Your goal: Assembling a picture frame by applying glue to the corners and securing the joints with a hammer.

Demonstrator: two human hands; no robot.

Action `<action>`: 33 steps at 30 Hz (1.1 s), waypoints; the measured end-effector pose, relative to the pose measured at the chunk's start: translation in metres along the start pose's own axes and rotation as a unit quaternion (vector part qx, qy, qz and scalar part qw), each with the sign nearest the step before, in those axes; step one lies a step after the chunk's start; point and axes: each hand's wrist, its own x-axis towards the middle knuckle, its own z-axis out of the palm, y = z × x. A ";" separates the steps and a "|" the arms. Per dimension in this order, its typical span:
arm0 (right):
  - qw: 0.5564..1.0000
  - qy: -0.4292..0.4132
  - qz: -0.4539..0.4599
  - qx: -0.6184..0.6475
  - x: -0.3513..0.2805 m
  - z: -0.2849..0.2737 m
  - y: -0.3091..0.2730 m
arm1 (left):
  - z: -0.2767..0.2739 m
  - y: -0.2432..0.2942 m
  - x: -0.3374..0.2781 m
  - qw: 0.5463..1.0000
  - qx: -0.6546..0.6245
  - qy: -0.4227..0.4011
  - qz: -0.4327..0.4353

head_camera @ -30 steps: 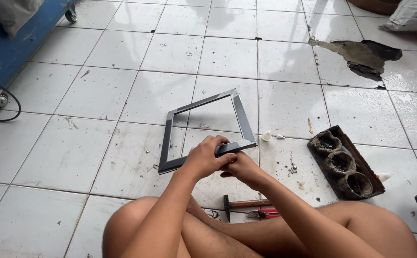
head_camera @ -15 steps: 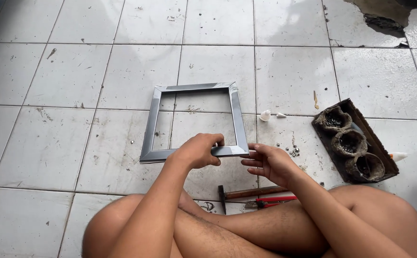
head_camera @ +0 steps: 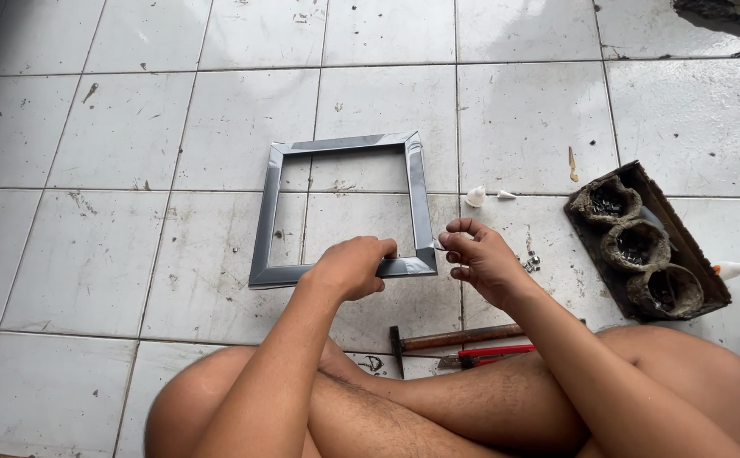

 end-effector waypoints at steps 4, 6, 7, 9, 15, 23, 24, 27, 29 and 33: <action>0.995 0.028 -0.024 0.096 -0.017 0.021 -0.014 | 0.007 -0.005 0.006 1.000 0.020 0.008 0.003; 0.998 0.044 -0.012 0.047 -0.028 0.027 -0.013 | 0.009 -0.007 0.006 1.000 0.015 0.001 0.003; 0.998 0.043 -0.014 0.045 -0.023 0.023 -0.003 | 0.005 -0.003 0.003 1.000 0.014 0.004 0.003; 0.992 -0.084 0.095 0.000 -0.020 0.017 0.017 | -0.001 0.008 -0.011 0.999 -0.027 0.014 0.011; 0.990 -0.114 0.078 0.012 -0.078 0.034 -0.010 | 0.030 0.019 -0.045 0.940 0.139 0.289 0.115; 0.988 -0.114 0.080 0.066 -0.162 0.045 0.014 | 0.063 0.026 -0.127 0.814 0.225 0.455 0.282; 0.989 -0.109 0.055 0.080 -0.170 0.047 0.017 | 0.064 0.029 -0.140 0.788 0.213 0.489 0.307; 0.992 -0.086 0.013 0.094 -0.204 0.055 0.021 | 0.077 0.034 -0.166 0.769 0.163 0.527 0.323; 0.989 -0.087 -0.032 0.112 -0.232 0.067 0.021 | 0.082 0.040 -0.185 0.768 0.116 0.530 0.339; 0.986 -0.080 -0.117 0.090 -0.260 0.076 0.023 | 0.082 0.052 -0.213 0.751 -0.001 0.544 0.374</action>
